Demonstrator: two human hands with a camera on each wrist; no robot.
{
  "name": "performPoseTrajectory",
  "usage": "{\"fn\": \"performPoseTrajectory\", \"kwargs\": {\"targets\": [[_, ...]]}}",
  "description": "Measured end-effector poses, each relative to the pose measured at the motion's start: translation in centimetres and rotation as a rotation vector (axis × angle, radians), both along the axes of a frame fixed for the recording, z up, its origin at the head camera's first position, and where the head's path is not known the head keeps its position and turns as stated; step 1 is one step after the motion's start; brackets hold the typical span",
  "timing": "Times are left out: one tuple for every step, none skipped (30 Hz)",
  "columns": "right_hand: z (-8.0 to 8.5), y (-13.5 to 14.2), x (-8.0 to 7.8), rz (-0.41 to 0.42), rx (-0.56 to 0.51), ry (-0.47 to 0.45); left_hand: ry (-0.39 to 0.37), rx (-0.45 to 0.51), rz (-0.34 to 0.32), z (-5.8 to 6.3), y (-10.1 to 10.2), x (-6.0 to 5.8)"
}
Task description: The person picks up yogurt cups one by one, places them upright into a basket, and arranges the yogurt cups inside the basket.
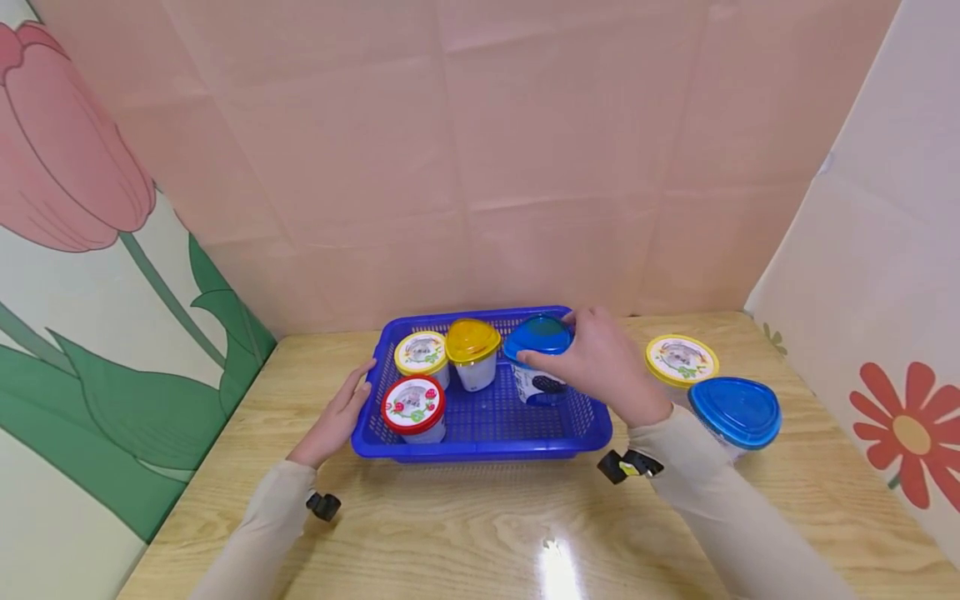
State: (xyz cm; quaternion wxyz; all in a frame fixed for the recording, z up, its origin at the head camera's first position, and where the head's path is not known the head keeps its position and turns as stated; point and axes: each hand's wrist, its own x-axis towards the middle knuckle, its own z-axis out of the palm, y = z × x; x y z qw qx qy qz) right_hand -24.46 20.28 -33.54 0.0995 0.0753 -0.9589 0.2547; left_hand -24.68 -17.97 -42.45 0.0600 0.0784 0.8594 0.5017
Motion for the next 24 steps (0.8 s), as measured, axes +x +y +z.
{"fn": "performPoseTrajectory", "kwargs": {"targets": [[-0.2,-0.2,-0.1,0.008,0.005,-0.006,0.001,0.003,0.0,-0.3,-0.1,-0.2],[-0.3,-0.4,-0.2,0.013,0.011,-0.016,0.002,0.005,0.003,-0.7,-0.2,-0.4],[-0.5,-0.6,-0.4,0.024,0.013,-0.024,0.004,0.005,0.006,-1.2,-0.4,-0.7],[-0.6,-0.8,-0.5,0.032,0.015,-0.031,0.005,0.005,0.011,-1.6,-0.5,-0.9],[-0.8,-1.0,-0.6,0.041,0.02,-0.039,0.012,0.002,0.014,-2.1,-0.6,-1.1],[-1.0,-1.2,-0.8,0.05,0.027,-0.045,0.016,0.007,0.021,-2.5,-0.7,-1.3],[-1.1,-1.3,-1.0,0.055,0.034,-0.055,0.025,0.007,0.027,-2.8,-0.7,-1.5],[-1.2,-1.5,-1.1,0.063,0.041,-0.061,0.032,0.008,0.033,-3.1,-0.8,-1.6],[-1.4,-1.7,-1.3,0.071,0.044,-0.068,0.042,0.008,0.036,-3.3,-0.8,-1.7],[-1.5,-1.9,-1.5,0.079,0.047,-0.073,0.048,0.01,0.04,-3.4,-0.8,-1.7],[-1.6,-2.1,-1.6,0.088,0.046,-0.076,0.056,0.013,0.041,-3.4,-0.8,-1.8],[-1.6,-2.3,-1.8,0.098,0.043,-0.079,0.057,0.017,0.045,-3.5,-0.8,-1.8],[-1.7,-2.5,-1.9,0.104,0.042,-0.082,0.058,0.013,0.044,-3.4,-0.8,-1.8],[-1.7,-2.7,-2.1,0.113,0.038,-0.082,0.056,0.01,0.044,-3.4,-0.8,-1.7],[-1.8,-2.9,-2.2,0.122,0.032,-0.085,0.055,0.004,0.041,-3.3,-0.8,-1.7],[-1.8,-3.1,-2.3,0.132,0.026,-0.085,0.047,0.002,0.041,-3.1,-0.7,-1.6],[-1.9,-3.3,-2.5,0.141,0.024,-0.083,0.043,0.0,0.037,-2.8,-0.7,-1.5],[-1.9,-3.5,-2.6,0.147,0.022,-0.086,0.036,0.002,0.035,-2.5,-0.6,-1.3],[-2.0,-3.7,-2.7,0.153,0.023,-0.091,0.032,0.001,0.031,-2.1,-0.5,-1.1],[-2.0,-3.8,-2.8,0.162,0.02,-0.099,0.028,0.003,0.027,-1.6,-0.4,-0.9],[-2.1,-4.0,-2.9,0.17,0.018,-0.111,0.025,0.002,0.023,-1.1,-0.3,-0.6],[-2.2,-4.2,-3.0,0.175,0.015,-0.124,0.019,0.001,0.02,-0.6,-0.1,-0.3],[-2.3,-4.3,-3.0,0.181,0.016,-0.137,0.02,-0.005,0.016,-0.2,0.0,-0.1],[-2.4,-4.5,-3.0,0.185,0.012,-0.151,0.022,-0.011,0.015,0.1,0.1,0.1]]}}
